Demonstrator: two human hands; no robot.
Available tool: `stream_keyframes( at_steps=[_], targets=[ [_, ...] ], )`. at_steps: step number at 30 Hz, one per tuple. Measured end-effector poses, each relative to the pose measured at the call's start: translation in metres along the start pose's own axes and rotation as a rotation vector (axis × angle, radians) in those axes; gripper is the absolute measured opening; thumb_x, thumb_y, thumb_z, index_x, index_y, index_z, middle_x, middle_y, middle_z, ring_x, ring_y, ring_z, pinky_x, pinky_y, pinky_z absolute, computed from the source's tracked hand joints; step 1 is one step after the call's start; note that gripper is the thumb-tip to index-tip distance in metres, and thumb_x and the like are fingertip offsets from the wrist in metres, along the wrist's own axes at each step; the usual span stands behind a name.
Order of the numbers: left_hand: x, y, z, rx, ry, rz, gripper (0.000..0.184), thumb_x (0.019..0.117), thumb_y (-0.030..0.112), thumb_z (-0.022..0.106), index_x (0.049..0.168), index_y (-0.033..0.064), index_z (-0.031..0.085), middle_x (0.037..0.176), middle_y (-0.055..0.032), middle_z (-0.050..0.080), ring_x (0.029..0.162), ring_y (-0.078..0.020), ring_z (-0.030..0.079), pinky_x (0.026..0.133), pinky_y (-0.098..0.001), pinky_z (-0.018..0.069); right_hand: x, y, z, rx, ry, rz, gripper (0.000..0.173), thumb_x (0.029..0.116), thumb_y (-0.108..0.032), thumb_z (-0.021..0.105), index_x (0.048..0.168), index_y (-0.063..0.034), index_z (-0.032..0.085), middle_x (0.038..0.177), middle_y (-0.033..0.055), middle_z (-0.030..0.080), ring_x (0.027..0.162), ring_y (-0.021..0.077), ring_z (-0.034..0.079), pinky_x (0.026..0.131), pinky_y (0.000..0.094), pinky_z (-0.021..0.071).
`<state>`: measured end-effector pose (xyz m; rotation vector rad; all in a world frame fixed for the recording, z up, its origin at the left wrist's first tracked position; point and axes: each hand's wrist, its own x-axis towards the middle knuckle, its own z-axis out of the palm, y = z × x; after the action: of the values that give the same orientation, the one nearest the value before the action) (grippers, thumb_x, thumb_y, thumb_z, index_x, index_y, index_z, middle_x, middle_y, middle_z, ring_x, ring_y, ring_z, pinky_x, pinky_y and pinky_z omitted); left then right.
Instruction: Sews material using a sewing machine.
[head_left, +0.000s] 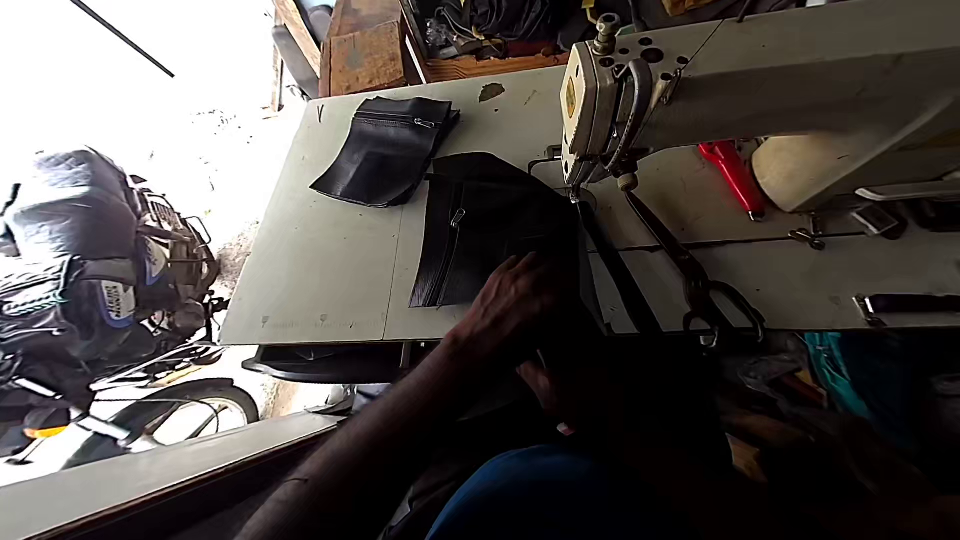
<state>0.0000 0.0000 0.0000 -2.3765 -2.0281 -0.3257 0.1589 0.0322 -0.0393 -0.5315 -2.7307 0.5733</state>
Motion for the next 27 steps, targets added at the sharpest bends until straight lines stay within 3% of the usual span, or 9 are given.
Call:
stream_keyframes(
  at_steps=[1,4,6,8,9,12,14,20,27],
  targets=[
    [0.0,0.005,0.01,-0.021,-0.005,-0.02,0.012,0.0962,0.011,0.062,0.1,0.0122,0.074,0.094,-0.0063,0.069,0.095,-0.0258,0.067,0.079,-0.0423,0.0561,-0.028,0.002,0.005,0.046,0.089,0.021,0.041,0.1018,-0.047,0.058,0.125,-0.0161,0.072,0.134,0.009,0.066,0.132,0.0261,0.058,0.111,0.0479,0.0471],
    [0.002,0.022,0.033,-0.068,0.035,-0.075,0.017,0.0968,0.008,0.061,0.102,0.0131,0.075,0.096,-0.0072,0.067,0.092,-0.0258,0.065,0.076,-0.0413,0.0545,-0.091,0.012,0.019,0.361,0.275,0.28,0.024,0.0991,-0.032,0.063,0.1,-0.0132,0.077,0.102,0.0001,0.073,0.102,0.013,0.068,0.089,0.0346,0.0575],
    [0.004,0.03,0.04,-0.082,0.048,-0.102,0.018,0.0978,0.008,0.06,0.105,0.0131,0.076,0.096,-0.0075,0.066,0.091,-0.0258,0.063,0.075,-0.0402,0.054,-0.101,0.028,0.027,0.521,0.221,0.59,0.046,0.0965,-0.045,0.063,0.118,-0.0052,0.068,0.11,0.0067,0.071,0.101,0.0168,0.069,0.08,0.036,0.0605],
    [0.007,0.033,0.041,-0.064,0.046,-0.086,0.017,0.0983,0.008,0.059,0.104,0.0112,0.075,0.092,-0.008,0.064,0.089,-0.0263,0.063,0.073,-0.0402,0.0528,-0.094,0.046,0.033,0.703,0.173,0.761,0.073,0.0898,-0.054,0.069,0.143,-0.0074,0.051,0.133,0.009,0.064,0.123,0.0197,0.063,0.094,0.041,0.0591],
    [0.008,0.032,0.041,-0.048,0.044,-0.072,0.017,0.0982,0.008,0.058,0.103,0.0104,0.074,0.091,-0.0082,0.063,0.088,-0.0267,0.062,0.072,-0.0404,0.0526,-0.089,0.052,0.036,0.817,0.174,0.784,0.073,0.0889,-0.051,0.073,0.144,-0.0102,0.05,0.136,0.0072,0.062,0.127,0.0185,0.061,0.1,0.0407,0.0575],
    [0.007,0.03,0.037,0.012,0.011,-0.061,0.017,0.0991,0.008,0.057,0.101,0.0112,0.074,0.094,-0.0079,0.064,0.091,-0.0268,0.063,0.073,-0.0404,0.0521,-0.076,0.054,0.045,1.038,0.235,0.737,0.032,0.0927,-0.034,0.075,0.11,-0.0071,0.073,0.101,0.0068,0.075,0.096,0.0178,0.072,0.087,0.0366,0.0608],
    [0.005,0.031,0.031,0.028,-0.014,-0.075,0.018,0.0997,0.008,0.057,0.103,0.0115,0.074,0.099,-0.0079,0.065,0.094,-0.0272,0.062,0.076,-0.0418,0.0515,-0.073,0.047,0.044,1.142,0.23,0.699,0.021,0.0967,-0.025,0.071,0.098,-0.004,0.074,0.087,0.0091,0.073,0.08,0.0184,0.07,0.075,0.0344,0.06],
    [-0.005,0.036,0.039,0.033,0.052,-0.033,0.025,0.103,0.011,0.052,0.117,0.0082,0.073,0.1,-0.0093,0.065,0.094,-0.0283,0.061,0.079,-0.0423,0.0515,-0.074,0.02,0.023,1.363,0.059,0.706,0.025,0.1055,-0.018,0.058,0.119,0.002,0.063,0.099,0.0168,0.073,0.089,0.0257,0.074,0.082,0.0409,0.064],
    [-0.012,0.024,0.038,-0.063,-0.011,-0.008,0.029,0.1015,0.014,0.055,0.126,0.0133,0.07,0.113,-0.008,0.065,0.107,-0.0282,0.061,0.089,-0.0446,0.0512,-0.074,0.021,0.018,1.11,0.001,0.609,0.022,0.1053,-0.02,0.058,0.119,-0.0041,0.065,0.096,0.0087,0.075,0.087,0.0206,0.074,0.079,0.0374,0.0646]
  ],
)
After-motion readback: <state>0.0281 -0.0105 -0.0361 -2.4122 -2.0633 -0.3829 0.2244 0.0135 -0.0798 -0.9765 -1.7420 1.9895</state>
